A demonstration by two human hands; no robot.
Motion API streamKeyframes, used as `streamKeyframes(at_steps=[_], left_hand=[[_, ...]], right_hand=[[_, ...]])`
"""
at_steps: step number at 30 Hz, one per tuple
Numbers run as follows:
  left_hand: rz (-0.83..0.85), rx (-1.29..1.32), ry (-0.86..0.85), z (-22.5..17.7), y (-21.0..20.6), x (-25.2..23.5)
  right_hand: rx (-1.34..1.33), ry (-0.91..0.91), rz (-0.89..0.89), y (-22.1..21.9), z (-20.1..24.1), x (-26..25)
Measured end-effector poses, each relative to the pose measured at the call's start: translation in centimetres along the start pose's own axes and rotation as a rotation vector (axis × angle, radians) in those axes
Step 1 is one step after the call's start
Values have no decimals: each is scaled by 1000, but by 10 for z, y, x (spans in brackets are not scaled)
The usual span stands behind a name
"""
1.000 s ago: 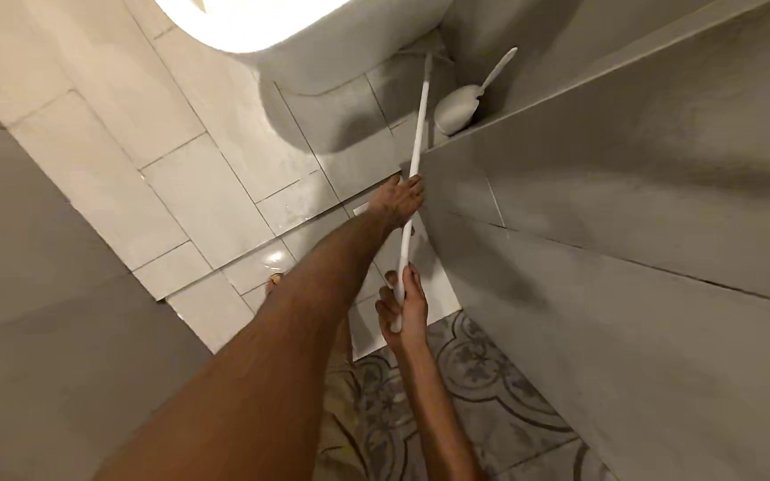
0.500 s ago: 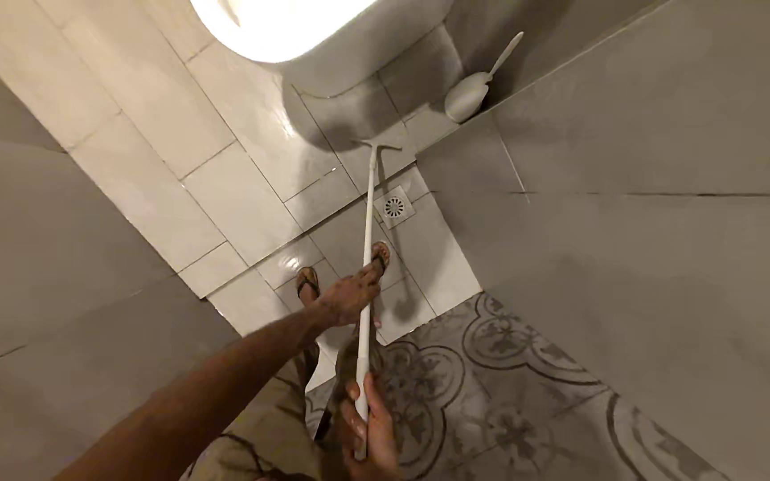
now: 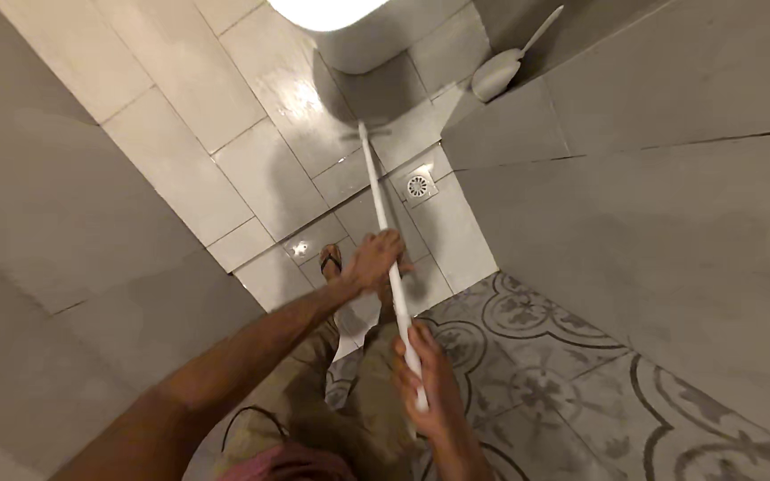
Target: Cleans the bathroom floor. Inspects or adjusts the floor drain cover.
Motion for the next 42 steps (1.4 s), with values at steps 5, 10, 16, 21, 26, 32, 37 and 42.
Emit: streamKeyframes(at_steps=[5, 10, 16, 21, 26, 32, 37, 42], left_hand=[[168, -174, 201, 137, -9, -35], [161, -34, 150, 88, -83, 3], [223, 228, 163, -38, -182, 18], [255, 137, 126, -81, -167, 12], [101, 203, 316, -85, -121, 69], [-150, 251, 754, 53, -82, 207], [-199, 306, 692, 78, -69, 166], [-299, 503, 428, -14, -45, 10]], right_hand=[[-63, -38, 238, -13, 30, -152], [-5, -82, 150, 62, -16, -95], [36, -154, 15, 163, -31, 21], [169, -133, -42, 163, -14, 65], [660, -193, -56, 113, -4, 82], [902, -314, 168, 9, -42, -53], [1066, -286, 10, -24, 19, -50], [910, -199, -167, 13, 128, 60]])
Point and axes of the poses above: each hand's wrist, its own x-axis away from the middle knuckle, its own y-axis out of the back of the hand, z = x × y, the point moved 10 cm from there along -x, towards the middle knuckle, and after that the axes turned 14 degrees about -y, right-handed, at the moved point
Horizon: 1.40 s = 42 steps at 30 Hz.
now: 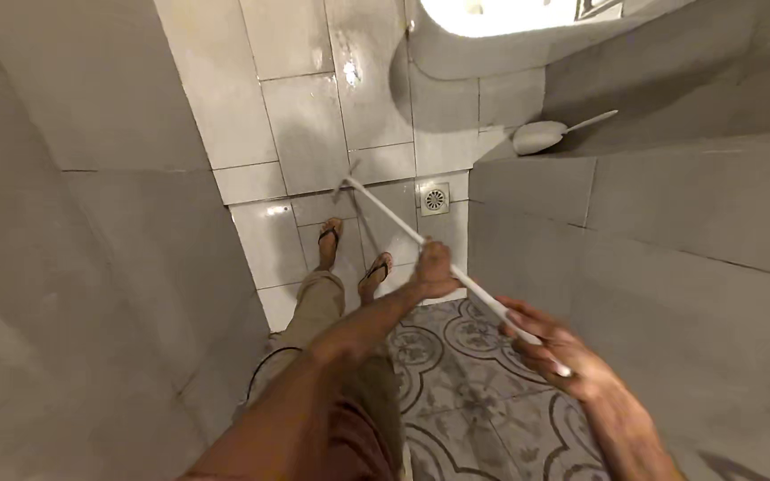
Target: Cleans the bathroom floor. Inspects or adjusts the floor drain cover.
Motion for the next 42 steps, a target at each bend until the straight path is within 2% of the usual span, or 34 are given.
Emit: streamKeyframes(at_steps=[2, 5, 8, 11, 14, 17, 20, 23, 26, 29, 31, 33, 35, 38, 40, 42], left_hand=[[98, 2, -56, -34, -21, -23], [285, -78, -128, -59, -39, -13], [419, -131, -197, -71, -50, 24], [405, -169, -169, -73, -51, 62], [312, -196, -85, -62, -59, 83], [201, -190, 55, -36, -65, 94], [-99, -70, 153, -18, -56, 126], [-400, 101, 309, 0, -35, 198], [-656, 312, 498, 41, -39, 304], [-934, 457, 709, 92, -88, 417], [-1103, 555, 877, 115, -146, 480], [-1208, 700, 1003, 117, -210, 519], [-1246, 841, 1071, 103, -270, 532], [-1213, 926, 1094, 84, -330, 523], [-1115, 938, 1068, 68, -347, 507], [-950, 969, 1022, 46, -331, 493]], right_hand=[[-120, -20, 17, 18, -2, 25], [-86, -45, -69, 10, -17, 51], [287, -76, -222, -9, -38, 72], [654, -106, -157, -15, -60, 69], [928, -124, -86, -10, -68, 47], [1178, -64, -66, -12, -59, 12], [1411, 84, -106, -12, -49, -22], [1566, 164, -90, -27, -51, -44], [1764, 271, -80, -68, -60, -50], [2002, 339, -73, -111, -64, -73], [2162, 345, -145, -134, -61, -103], [2258, 394, -230, -161, -55, -129], [2313, 456, -271, -182, -51, -153], [2371, 483, -309, -217, -41, -184], [2413, 492, -349, -237, -34, -205], [2441, 473, -432, -254, -28, -219]])
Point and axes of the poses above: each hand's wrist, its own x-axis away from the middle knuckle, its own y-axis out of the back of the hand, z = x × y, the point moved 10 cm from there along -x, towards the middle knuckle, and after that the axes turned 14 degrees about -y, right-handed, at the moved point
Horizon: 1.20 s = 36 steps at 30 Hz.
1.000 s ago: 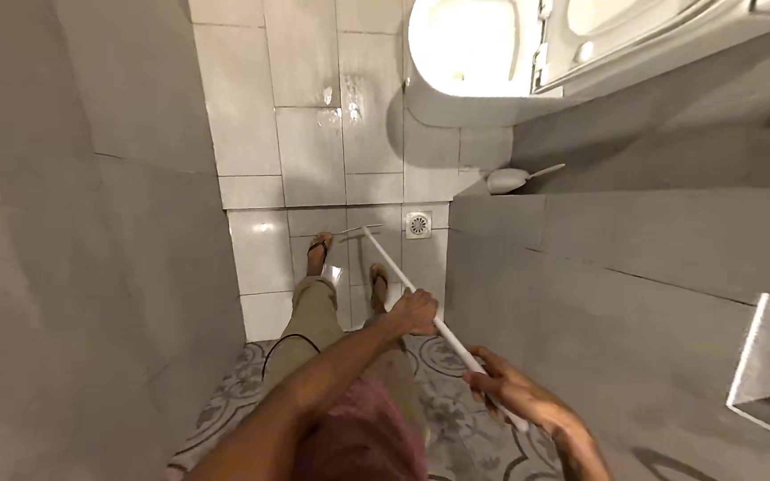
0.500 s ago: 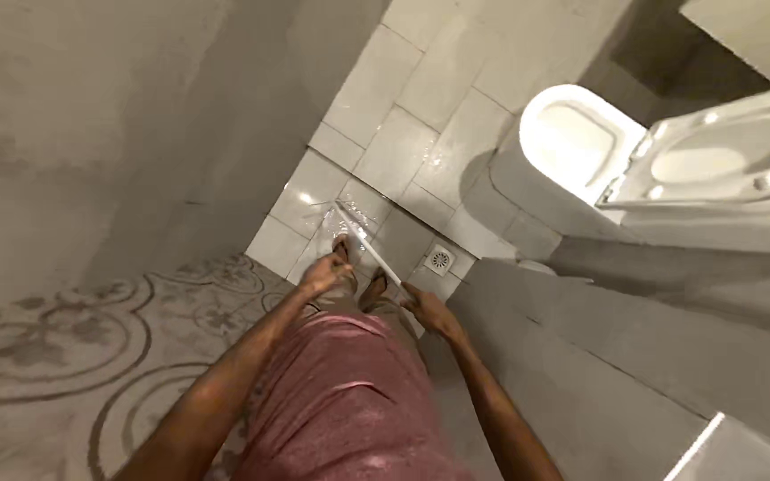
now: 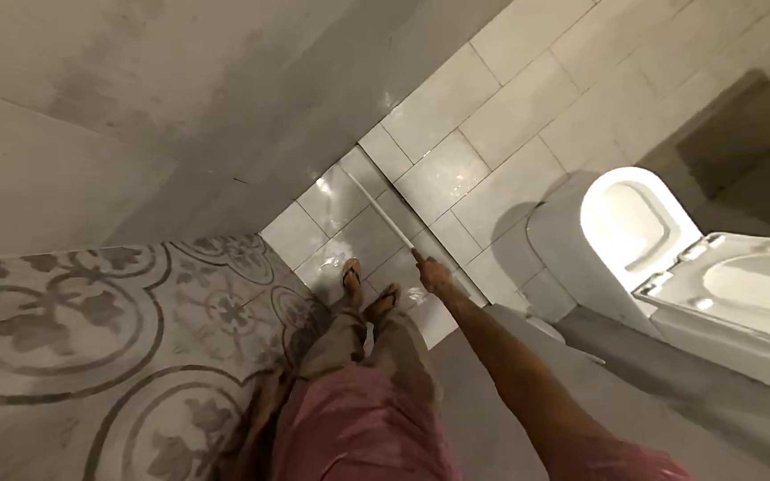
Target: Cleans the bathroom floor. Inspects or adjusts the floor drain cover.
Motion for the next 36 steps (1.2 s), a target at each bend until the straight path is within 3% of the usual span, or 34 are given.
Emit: streamKeyframes(at_steps=[6, 10, 13, 16, 20, 26, 31, 36], left_hand=[[6, 89, -76, 11, -12, -40], [-175, 146, -241, -55, 38, -49], [-359, 301, -304, -85, 47, -37], [-419, 386, -347, -96, 15, -22], [-310, 299, -383, -81, -83, -15], [-306, 299, -221, -12, -176, -9], [-242, 293, -188, -2, -185, -25], [-162, 288, -243, -34, -147, -56]], right_hand=[[29, -123, -14, 11, 0, 3], [-3, -63, -32, 31, 4, 4], [-5, -59, -45, 25, -18, 17], [-10, -71, -23, -15, -78, 41], [22, -122, 45, -90, -206, 81], [56, -265, 118, -162, -350, 150], [41, -349, 140, -174, -425, 194], [-122, -256, 162, -153, -427, 216]])
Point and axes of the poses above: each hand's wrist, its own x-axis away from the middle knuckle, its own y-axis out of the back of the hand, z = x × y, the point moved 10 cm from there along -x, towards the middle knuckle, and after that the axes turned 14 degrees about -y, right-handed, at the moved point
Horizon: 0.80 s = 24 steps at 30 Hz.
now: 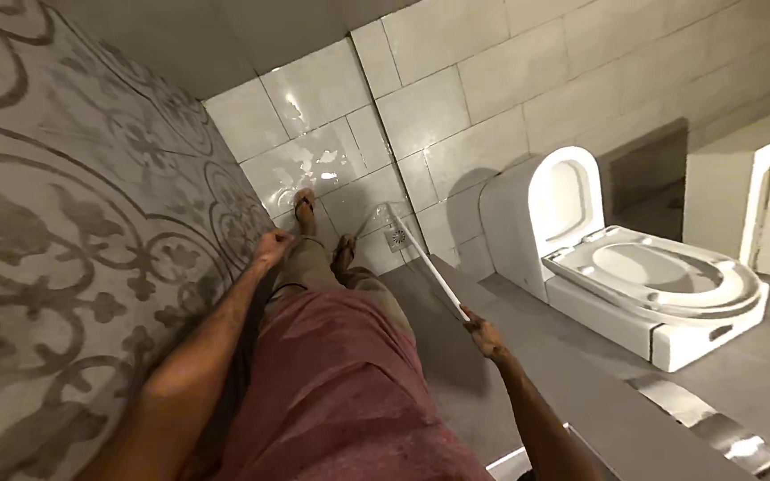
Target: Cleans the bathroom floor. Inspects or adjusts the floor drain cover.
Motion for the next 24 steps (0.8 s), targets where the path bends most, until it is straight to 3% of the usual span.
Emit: streamKeyframes(at_steps=[2, 5, 11, 14, 16, 19, 24], left_hand=[[-5, 24, -39, -22, 17, -10], [-15, 54, -23, -50, 40, -8], [67, -7, 55, 0, 57, -61], [54, -12, 90, 11, 71, -58], [27, 5, 117, 20, 76, -54], [-33, 17, 114, 27, 75, -46], [-27, 31, 79, 16, 42, -22]], right_hand=[[-60, 84, -15, 9, 36, 10], [-12, 134, -87, 14, 141, 11], [24, 305, -136, 32, 443, -21], [44, 289, -99, 37, 518, -36], [87, 264, -108, 32, 520, -42], [158, 280, -149, 27, 487, -49], [331, 186, -137, 0, 349, -36]])
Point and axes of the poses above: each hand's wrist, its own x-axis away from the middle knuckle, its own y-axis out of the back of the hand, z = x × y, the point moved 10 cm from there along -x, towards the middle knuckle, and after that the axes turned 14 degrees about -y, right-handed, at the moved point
